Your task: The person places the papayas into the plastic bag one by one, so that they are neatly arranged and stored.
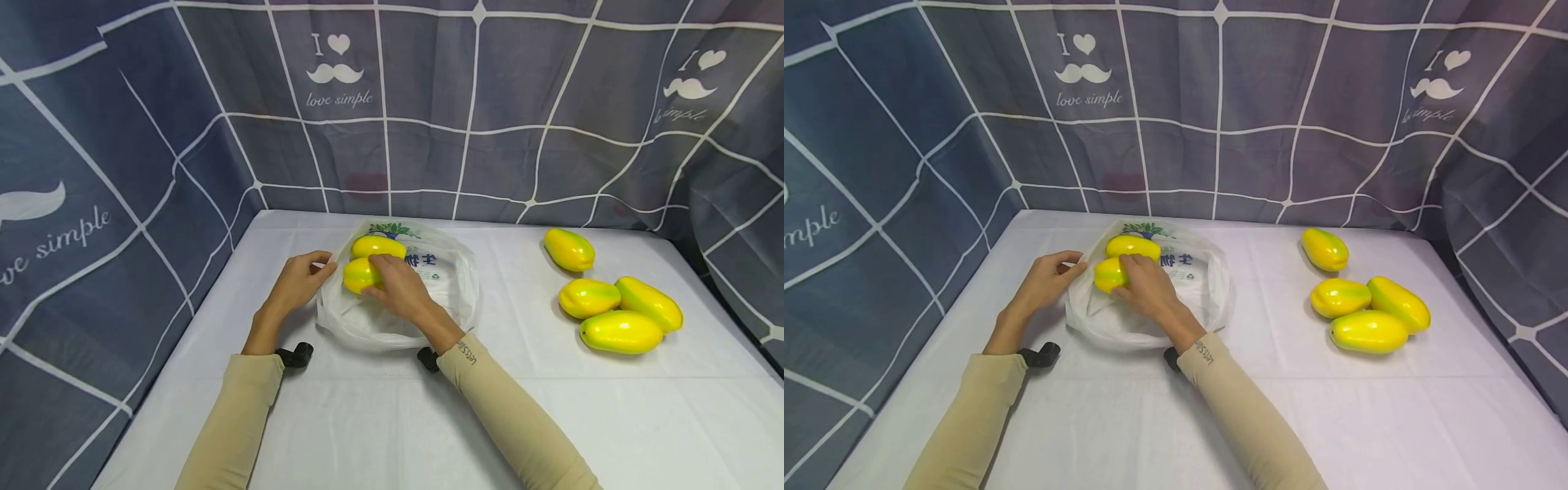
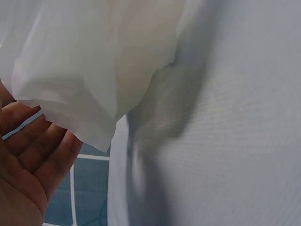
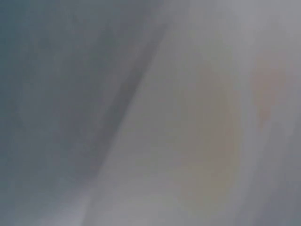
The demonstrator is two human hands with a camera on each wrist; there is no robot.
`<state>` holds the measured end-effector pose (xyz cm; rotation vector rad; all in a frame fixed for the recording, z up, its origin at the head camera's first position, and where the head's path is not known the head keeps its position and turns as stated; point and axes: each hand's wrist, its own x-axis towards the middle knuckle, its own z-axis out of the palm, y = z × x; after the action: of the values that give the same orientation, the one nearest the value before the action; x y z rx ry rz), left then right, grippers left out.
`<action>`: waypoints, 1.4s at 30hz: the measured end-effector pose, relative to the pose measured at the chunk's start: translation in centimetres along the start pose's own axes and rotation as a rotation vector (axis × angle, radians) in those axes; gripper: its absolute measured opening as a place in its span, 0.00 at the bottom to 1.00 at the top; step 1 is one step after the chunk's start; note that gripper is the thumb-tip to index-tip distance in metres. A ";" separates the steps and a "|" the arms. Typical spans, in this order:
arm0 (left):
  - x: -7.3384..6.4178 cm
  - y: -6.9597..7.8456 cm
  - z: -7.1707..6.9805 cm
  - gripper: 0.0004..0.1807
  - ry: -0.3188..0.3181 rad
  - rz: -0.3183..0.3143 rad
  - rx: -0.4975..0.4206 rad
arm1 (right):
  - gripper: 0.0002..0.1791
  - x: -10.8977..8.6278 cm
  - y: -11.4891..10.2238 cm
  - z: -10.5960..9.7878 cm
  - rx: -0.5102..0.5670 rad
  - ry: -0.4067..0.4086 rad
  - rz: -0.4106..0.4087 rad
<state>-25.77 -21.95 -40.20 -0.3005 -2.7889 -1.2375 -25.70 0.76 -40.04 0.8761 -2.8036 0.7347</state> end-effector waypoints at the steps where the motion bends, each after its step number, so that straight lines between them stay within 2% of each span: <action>1: 0.0 0.0 0.0 0.21 0.001 0.000 0.000 | 0.32 0.0 0.0 0.0 -0.003 0.000 -0.001; 42: -0.2 0.3 -0.1 0.21 -0.006 -0.002 0.004 | 0.32 0.0 0.5 0.2 -0.027 -0.009 -0.032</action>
<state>-25.54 -21.86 -40.00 -0.3017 -2.7974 -1.2331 -25.95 0.99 -40.45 0.9200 -2.7934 0.6882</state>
